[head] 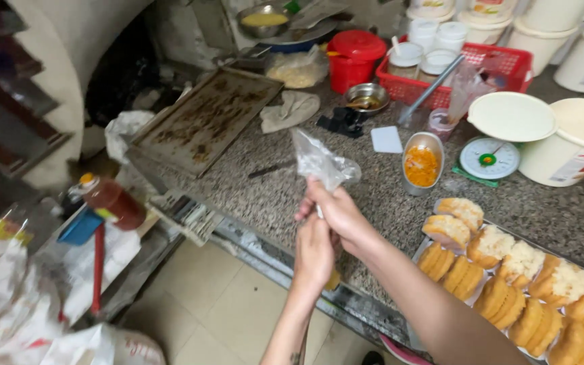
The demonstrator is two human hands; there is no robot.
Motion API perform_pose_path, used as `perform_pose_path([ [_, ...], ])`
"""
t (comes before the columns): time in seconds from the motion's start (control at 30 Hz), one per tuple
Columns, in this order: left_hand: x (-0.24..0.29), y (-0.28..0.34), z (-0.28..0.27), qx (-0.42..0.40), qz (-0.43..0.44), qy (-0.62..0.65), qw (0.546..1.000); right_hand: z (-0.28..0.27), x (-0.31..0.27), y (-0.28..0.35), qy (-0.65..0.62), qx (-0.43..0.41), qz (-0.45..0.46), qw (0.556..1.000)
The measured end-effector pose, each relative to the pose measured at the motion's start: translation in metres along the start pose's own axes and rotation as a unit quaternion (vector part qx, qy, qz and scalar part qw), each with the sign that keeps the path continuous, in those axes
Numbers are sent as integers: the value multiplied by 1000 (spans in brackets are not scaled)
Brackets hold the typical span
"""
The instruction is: Applying cream and shredded toppings to a tray of pastries in a bakery kitchen.
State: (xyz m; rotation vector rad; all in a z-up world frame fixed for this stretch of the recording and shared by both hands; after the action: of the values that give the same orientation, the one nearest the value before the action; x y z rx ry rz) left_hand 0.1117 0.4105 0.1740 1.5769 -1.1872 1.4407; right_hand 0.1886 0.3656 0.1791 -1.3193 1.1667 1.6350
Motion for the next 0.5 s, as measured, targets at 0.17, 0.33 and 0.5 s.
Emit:
perform_pose_path([
  [0.17,-29,-16,33,-52,-55,-24,997,-51,32,-63,-4,93,-46,995],
  [0.33,-48,-30,51,-78,-87,-29,993,-73,18,-98,-51,129,-55,989],
  [0.5,-85,-57,78,-144,-82,-8,986,-89,3,-130,-26,128,-17,991],
])
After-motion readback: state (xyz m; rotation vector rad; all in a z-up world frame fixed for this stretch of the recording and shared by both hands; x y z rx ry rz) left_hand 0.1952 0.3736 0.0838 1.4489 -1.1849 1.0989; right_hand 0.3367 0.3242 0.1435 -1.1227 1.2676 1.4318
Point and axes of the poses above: each hand's wrist, its own y-axis away from the middle knuckle, its own z-axis out of the palm, x = y × z, the point moved 9 cm from there along -y, towards the middle knuckle, and after that the axes turned 2 degrees about x, right-handed, at the moved point
